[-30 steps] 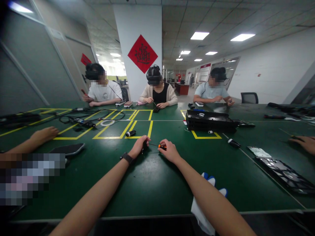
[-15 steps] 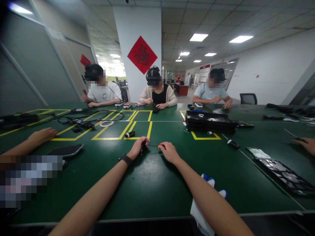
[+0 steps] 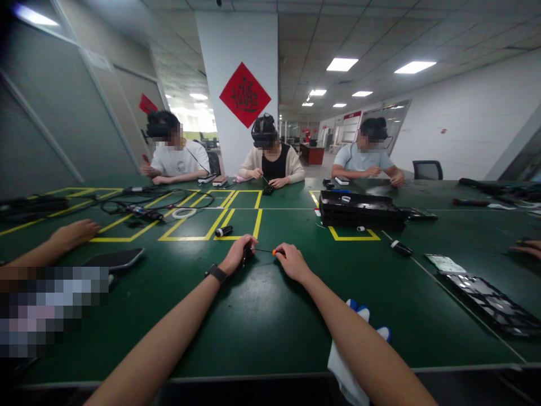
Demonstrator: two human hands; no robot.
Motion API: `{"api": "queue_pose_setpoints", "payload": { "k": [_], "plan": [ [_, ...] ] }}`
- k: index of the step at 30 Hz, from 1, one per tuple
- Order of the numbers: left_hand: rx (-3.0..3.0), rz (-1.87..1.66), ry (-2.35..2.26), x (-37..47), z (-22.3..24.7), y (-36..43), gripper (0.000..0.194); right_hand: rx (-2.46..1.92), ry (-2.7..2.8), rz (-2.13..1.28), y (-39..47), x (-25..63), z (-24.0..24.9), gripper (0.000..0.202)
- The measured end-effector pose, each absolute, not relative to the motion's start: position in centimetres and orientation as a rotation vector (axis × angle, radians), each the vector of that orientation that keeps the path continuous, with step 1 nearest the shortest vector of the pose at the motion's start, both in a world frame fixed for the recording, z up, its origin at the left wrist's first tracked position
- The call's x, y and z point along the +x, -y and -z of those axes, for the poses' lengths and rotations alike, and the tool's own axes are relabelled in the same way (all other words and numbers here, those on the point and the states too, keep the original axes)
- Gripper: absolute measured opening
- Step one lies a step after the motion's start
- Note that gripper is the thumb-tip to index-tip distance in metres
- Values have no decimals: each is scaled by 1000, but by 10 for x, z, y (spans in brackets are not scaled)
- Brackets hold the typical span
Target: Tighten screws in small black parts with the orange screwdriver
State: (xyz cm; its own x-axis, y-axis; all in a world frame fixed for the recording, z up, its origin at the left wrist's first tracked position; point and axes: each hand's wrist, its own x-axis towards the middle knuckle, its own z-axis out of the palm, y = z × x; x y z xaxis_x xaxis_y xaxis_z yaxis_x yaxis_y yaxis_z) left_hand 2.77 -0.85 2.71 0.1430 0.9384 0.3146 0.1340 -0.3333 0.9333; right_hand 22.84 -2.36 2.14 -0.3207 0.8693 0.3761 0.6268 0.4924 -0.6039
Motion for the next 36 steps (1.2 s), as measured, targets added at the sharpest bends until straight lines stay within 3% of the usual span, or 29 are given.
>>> {"api": "queue_pose_setpoints", "payload": {
  "k": [27,36],
  "plan": [
    [1632,-1285,-1079,27,-27,8,40,-1152,2079,-435,27,229,-27,16],
    [1633,-1289,-1063,27,-28,9,40,-1176,2090,-410,23,229,-23,26]
  ]
}}
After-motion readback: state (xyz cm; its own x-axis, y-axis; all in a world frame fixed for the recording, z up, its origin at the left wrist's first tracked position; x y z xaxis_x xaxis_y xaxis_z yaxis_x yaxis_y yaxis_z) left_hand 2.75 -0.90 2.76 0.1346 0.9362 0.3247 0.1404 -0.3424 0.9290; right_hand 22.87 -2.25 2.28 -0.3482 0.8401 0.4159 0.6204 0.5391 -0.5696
